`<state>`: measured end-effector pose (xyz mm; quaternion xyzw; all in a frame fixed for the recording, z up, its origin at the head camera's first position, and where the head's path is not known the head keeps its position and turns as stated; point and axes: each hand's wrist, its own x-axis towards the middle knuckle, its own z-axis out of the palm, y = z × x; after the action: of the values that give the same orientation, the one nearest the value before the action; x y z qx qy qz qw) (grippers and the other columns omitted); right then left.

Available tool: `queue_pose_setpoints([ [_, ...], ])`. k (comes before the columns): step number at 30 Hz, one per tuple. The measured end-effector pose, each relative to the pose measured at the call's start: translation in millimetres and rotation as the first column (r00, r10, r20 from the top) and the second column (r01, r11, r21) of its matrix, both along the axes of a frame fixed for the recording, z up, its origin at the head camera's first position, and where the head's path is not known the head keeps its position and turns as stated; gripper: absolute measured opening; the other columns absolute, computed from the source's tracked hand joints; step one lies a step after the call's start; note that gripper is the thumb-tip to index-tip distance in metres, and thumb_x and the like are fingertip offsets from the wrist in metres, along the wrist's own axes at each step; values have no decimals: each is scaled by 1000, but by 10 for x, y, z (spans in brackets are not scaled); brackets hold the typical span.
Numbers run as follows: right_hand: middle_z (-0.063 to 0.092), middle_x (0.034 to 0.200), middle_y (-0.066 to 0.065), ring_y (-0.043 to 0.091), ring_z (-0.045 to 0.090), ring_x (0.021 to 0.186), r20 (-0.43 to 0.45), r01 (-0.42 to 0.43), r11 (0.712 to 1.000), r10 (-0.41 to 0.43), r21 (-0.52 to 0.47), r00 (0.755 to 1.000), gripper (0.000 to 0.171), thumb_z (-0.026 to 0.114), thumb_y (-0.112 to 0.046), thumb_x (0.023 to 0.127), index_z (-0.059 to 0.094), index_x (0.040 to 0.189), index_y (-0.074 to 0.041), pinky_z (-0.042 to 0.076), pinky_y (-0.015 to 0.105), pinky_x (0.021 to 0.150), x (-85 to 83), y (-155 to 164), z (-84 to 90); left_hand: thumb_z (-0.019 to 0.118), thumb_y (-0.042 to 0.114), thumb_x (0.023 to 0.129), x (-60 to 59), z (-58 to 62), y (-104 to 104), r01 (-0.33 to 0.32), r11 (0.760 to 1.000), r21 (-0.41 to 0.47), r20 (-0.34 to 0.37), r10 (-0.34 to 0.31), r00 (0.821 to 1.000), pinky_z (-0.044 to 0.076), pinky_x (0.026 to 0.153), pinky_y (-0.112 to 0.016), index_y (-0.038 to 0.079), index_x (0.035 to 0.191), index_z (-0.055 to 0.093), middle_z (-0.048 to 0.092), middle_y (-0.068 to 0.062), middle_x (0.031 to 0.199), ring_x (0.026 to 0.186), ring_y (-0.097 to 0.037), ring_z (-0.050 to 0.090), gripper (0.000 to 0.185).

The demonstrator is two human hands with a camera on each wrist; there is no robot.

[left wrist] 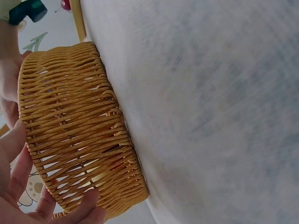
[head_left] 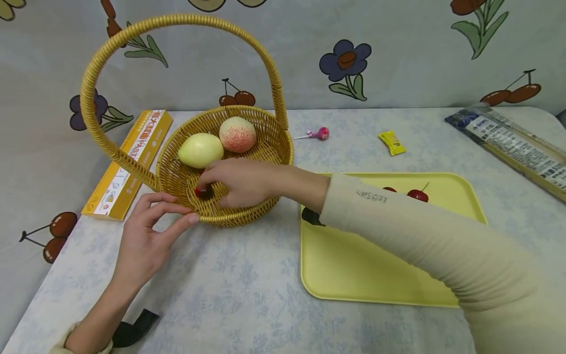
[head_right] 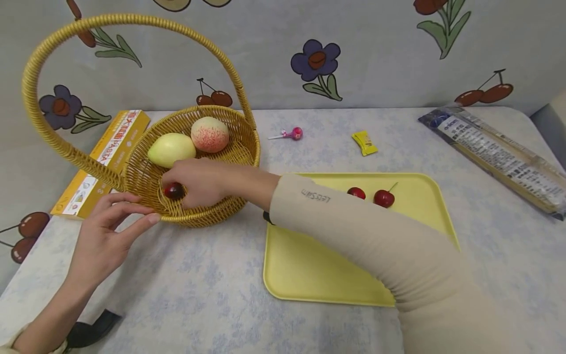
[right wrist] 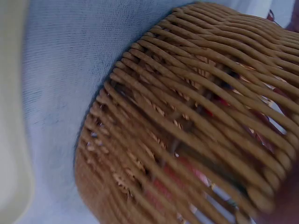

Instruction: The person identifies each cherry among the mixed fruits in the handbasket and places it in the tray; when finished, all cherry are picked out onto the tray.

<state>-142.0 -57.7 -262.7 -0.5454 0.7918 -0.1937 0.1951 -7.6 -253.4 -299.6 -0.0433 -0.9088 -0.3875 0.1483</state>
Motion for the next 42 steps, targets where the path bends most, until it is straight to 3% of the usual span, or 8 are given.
queue_pose_setpoints([
  [4,51,131,1,12,48,118,18,-54,996,53,72,998,48,64,-21,95,53,141,-12,36,24,100,-50,-172,-89,81,3,81,3,-6,4,5,1000,11,-1,-5,1000,36,85,-23,5,90,75,55,-4,111,106,-6,47,10],
  [9,51,133,-1,10,46,119,26,-54,989,51,135,998,51,62,-22,95,51,145,-15,36,24,101,-97,-291,-138,80,3,82,-10,-7,16,11,1000,19,1,-11,1000,37,84,-24,5,90,75,55,-5,111,106,-7,48,9],
  [16,49,143,0,11,40,132,6,-56,980,56,191,998,53,59,-24,97,48,147,-16,30,24,108,-121,-389,-189,81,6,82,0,-4,6,-5,1000,-4,2,5,1000,36,85,-25,5,90,76,55,-6,111,105,-10,48,9],
  [19,52,135,0,11,44,125,-1,-51,982,53,183,999,49,60,-24,96,52,144,-17,34,25,103,-115,-409,-203,80,6,83,-1,-2,3,-8,1000,-5,6,8,1000,36,85,-26,5,89,75,55,-6,111,105,-11,48,9],
  [26,53,113,0,12,47,103,22,-66,986,63,155,998,24,60,-16,95,65,119,-14,40,26,87,-98,-433,-195,80,5,82,0,-6,-3,-4,1000,5,2,4,1000,36,84,-25,5,90,76,55,-5,111,106,-9,47,9],
  [31,62,110,1,13,53,100,31,-89,987,86,131,996,29,56,4,91,70,110,-11,42,24,86,-114,-396,-200,80,4,82,-8,-2,2,0,1000,5,-1,0,1000,36,84,-26,4,89,75,55,-6,111,106,-10,48,9],
  [34,65,106,-1,13,55,98,28,-98,987,95,130,995,35,55,10,89,72,110,-11,43,25,85,-129,-381,-194,80,4,82,-10,1,6,2,1000,7,-5,-2,1000,36,84,-26,4,90,75,55,-7,111,106,-11,48,9],
  [42,62,105,1,14,50,93,9,-95,992,95,80,995,25,61,0,93,70,113,-11,40,26,85,-136,-282,-171,80,2,81,-7,-5,2,6,1000,15,-6,-6,1000,36,84,-25,5,90,75,55,-7,111,105,-7,47,10],
])
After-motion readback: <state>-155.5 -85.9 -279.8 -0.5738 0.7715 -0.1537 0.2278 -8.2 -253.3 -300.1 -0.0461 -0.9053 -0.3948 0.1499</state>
